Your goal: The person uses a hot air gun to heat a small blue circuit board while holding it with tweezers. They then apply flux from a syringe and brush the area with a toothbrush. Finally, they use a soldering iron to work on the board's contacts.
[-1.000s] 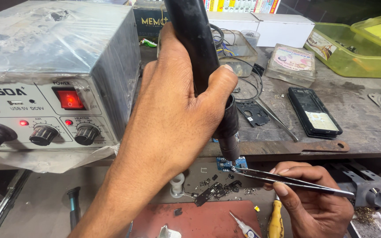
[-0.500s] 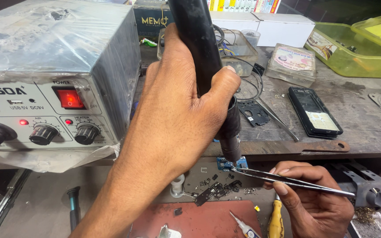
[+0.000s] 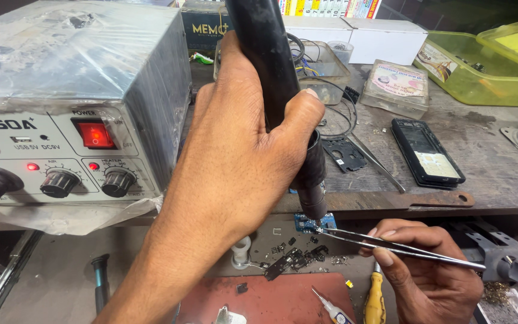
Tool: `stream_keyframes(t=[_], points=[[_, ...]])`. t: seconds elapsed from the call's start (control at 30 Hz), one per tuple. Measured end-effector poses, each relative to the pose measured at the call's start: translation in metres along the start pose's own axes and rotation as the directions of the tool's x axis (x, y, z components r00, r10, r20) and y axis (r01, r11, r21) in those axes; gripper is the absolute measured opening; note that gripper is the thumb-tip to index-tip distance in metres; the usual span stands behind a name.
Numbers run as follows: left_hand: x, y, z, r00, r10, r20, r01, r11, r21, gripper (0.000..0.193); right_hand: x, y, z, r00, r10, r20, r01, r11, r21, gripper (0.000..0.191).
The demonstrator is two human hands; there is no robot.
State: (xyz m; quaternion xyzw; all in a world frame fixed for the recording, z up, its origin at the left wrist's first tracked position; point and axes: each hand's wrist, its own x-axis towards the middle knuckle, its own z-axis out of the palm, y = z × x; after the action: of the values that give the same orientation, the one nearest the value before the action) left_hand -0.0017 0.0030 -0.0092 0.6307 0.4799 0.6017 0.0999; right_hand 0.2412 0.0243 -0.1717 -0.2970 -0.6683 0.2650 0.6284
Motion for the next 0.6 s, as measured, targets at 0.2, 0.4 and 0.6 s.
stream_keyframes(t=[0.2, 0.4, 0.6], points=[[0.001, 0.0, 0.001, 1.0, -0.026, 0.009, 0.026, 1.0, -0.002, 0.037, 0.0, 0.001, -0.004, 1.0, -0.001, -0.014, 0.001, 1.0, 0.011, 0.018], [0.0, 0.0, 0.0, 0.999, -0.033, 0.021, 0.033, 0.999, 0.001, 0.037, -0.001, 0.009, -0.007, 0.999, -0.054, -0.008, 0.055, 0.986, 0.154, 0.014], [0.001, -0.001, 0.001, 1.0, -0.019, 0.02, 0.019, 1.0, -0.014, 0.038, -0.001, 0.014, -0.012, 0.999, 0.015, -0.04, -0.004, 0.968, 0.251, 0.011]])
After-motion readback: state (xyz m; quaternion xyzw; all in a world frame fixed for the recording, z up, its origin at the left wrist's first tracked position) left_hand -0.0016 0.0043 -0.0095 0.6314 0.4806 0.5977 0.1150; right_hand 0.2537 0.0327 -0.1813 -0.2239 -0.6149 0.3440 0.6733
